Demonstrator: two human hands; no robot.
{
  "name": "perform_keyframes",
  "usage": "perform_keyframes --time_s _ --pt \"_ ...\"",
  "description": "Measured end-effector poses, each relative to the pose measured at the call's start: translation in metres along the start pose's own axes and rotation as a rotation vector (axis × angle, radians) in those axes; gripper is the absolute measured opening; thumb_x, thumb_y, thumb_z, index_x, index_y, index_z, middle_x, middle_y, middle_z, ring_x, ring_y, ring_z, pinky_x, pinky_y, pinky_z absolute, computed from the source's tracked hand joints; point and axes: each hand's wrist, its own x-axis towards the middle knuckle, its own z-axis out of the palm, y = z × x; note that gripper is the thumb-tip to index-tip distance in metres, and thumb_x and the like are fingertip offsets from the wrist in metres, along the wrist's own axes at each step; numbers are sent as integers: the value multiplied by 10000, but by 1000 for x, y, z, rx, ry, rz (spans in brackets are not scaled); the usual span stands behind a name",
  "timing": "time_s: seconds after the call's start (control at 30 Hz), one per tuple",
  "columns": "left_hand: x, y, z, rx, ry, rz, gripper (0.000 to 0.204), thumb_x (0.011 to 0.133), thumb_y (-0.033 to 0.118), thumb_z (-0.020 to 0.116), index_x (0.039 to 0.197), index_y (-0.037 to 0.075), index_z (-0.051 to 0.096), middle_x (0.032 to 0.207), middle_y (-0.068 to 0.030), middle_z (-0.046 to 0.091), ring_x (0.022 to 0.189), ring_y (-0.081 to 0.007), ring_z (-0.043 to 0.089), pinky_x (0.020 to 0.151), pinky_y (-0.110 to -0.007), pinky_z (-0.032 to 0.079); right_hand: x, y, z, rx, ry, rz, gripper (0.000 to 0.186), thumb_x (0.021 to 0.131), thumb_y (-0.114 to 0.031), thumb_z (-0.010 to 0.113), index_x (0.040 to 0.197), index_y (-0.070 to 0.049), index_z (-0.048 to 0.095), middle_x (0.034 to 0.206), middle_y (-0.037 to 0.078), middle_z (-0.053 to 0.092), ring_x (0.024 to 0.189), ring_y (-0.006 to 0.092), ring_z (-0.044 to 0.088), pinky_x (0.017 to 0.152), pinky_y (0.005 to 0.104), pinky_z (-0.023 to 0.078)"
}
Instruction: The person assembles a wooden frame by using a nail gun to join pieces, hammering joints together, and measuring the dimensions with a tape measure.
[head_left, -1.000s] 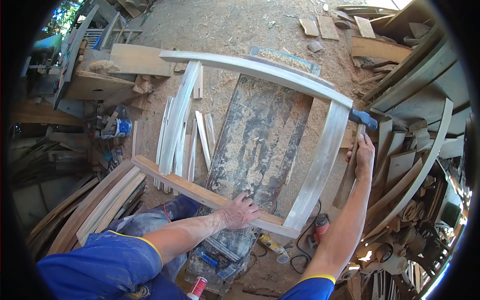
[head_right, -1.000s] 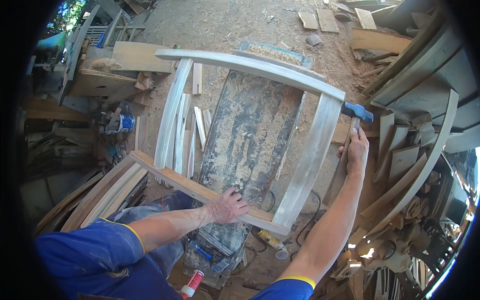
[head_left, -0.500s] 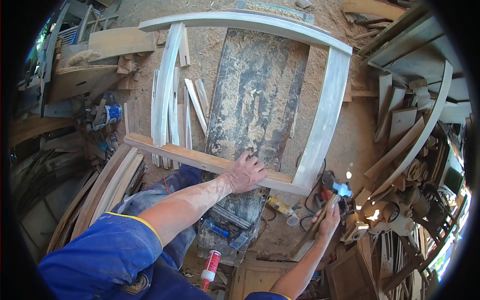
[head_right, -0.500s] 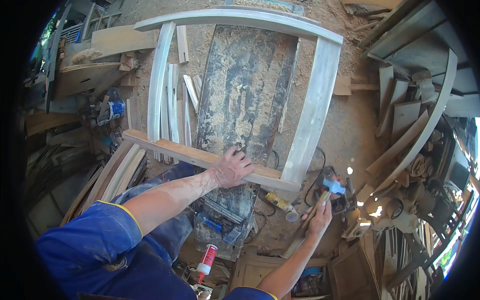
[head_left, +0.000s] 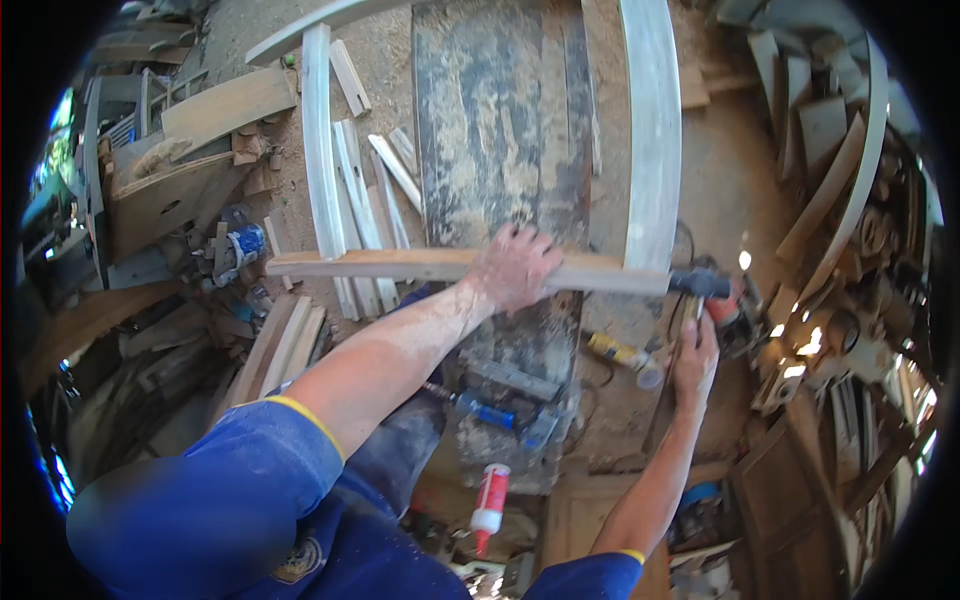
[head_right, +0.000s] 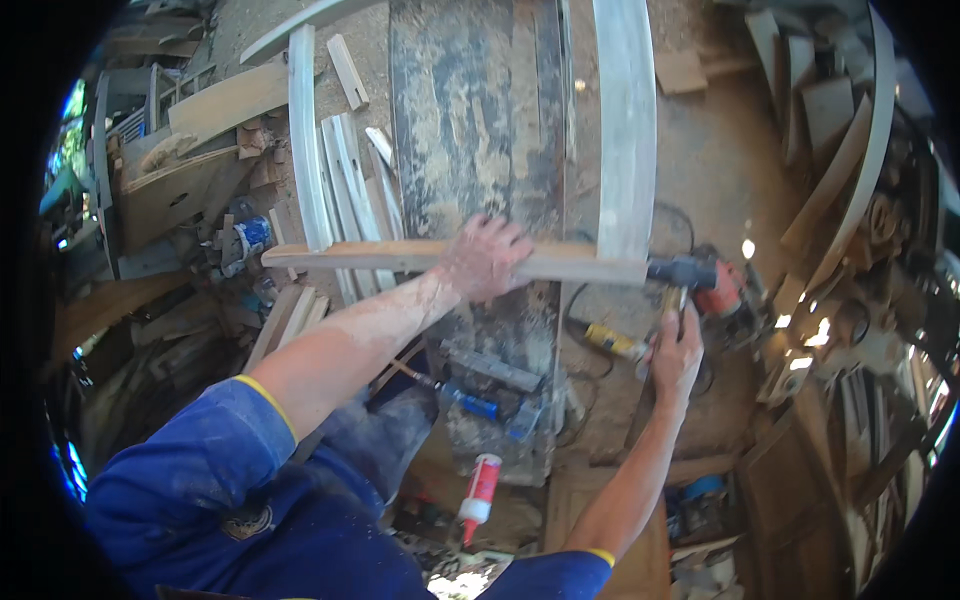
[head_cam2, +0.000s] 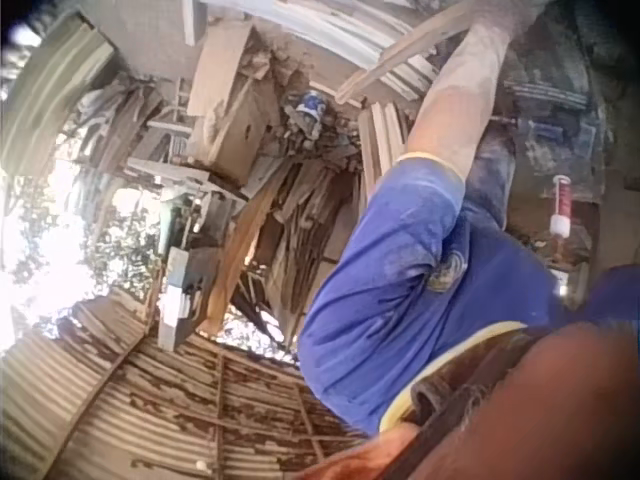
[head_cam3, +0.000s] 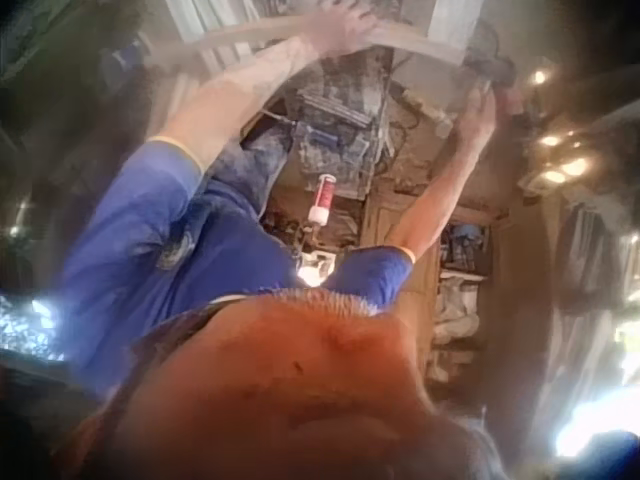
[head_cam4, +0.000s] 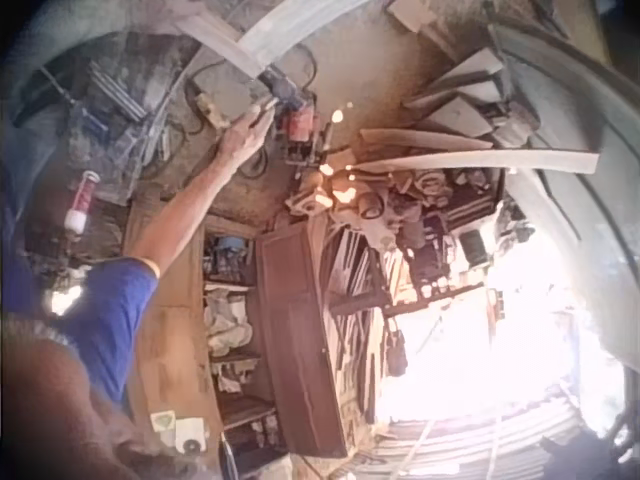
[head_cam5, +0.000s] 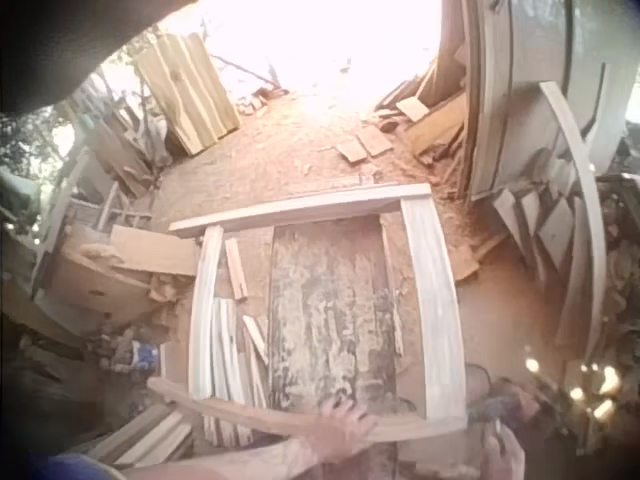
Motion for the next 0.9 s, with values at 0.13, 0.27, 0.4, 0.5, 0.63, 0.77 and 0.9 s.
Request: perform_keyframes --time_s 0.13,0.27,0.4,0.5,0.63,0.77,0.9 --pt "4 -3 -10 18 -51 -27 447 750 437 770 1033 115 645 993 -78 612 1002 -255 596 899 -433 450 -59 -27 48 398 188 264 411 1038 -278 485 1370 -37 481 687 57 552 503 121 535 457 281 461" --pt "1 0 -5 27 -39 -37 495 807 531 706 1071 115 651 984 -90 622 985 -258 608 894 -432 453 -133 -50 151 716 477 449 472 1043 -293 477 1407 -3 398 753 88 565 549 133 561 465 280 492" --pt "-3 -1 -4 -84 -6 20 618 887 642 577 1200 111 610 1081 -119 640 1043 -296 625 931 -458 469 -165 -40 259 985 421 526 544 1034 -283 491 1457 26 343 854 131 582 598 149 569 488 287 499" --pt "-3 -2 -7 -119 13 61 619 916 626 550 1239 99 584 1124 -145 642 1039 -334 639 919 -451 494 -165 -52 304 1092 487 482 545 1020 -251 504 1452 37 340 913 152 593 621 180 591 505 308 494" --pt "-3 4 0 -136 89 153 598 910 600 586 1238 100 582 1142 -155 648 1044 -345 641 900 -439 505 -174 -34 307 665 561 223 516 981 -177 532 1415 66 393 1064 244 619 875 330 642 808 415 509" --pt "-4 -1 1 -108 149 195 582 905 566 621 1251 101 576 1139 -144 656 1057 -336 636 917 -440 493 -236 -8 259 244 618 44 537 889 -117 638 1368 58 471 1247 246 572 1181 396 527 1031 475 393" --pt "-5 -4 -7 -278 148 133 539 887 500 666 1228 88 596 1081 -148 672 1039 -334 638 908 -443 493 -283 68 245 380 1015 417 548 848 -74 724 1308 36 446 1123 167 555 1001 296 564 893 401 476"
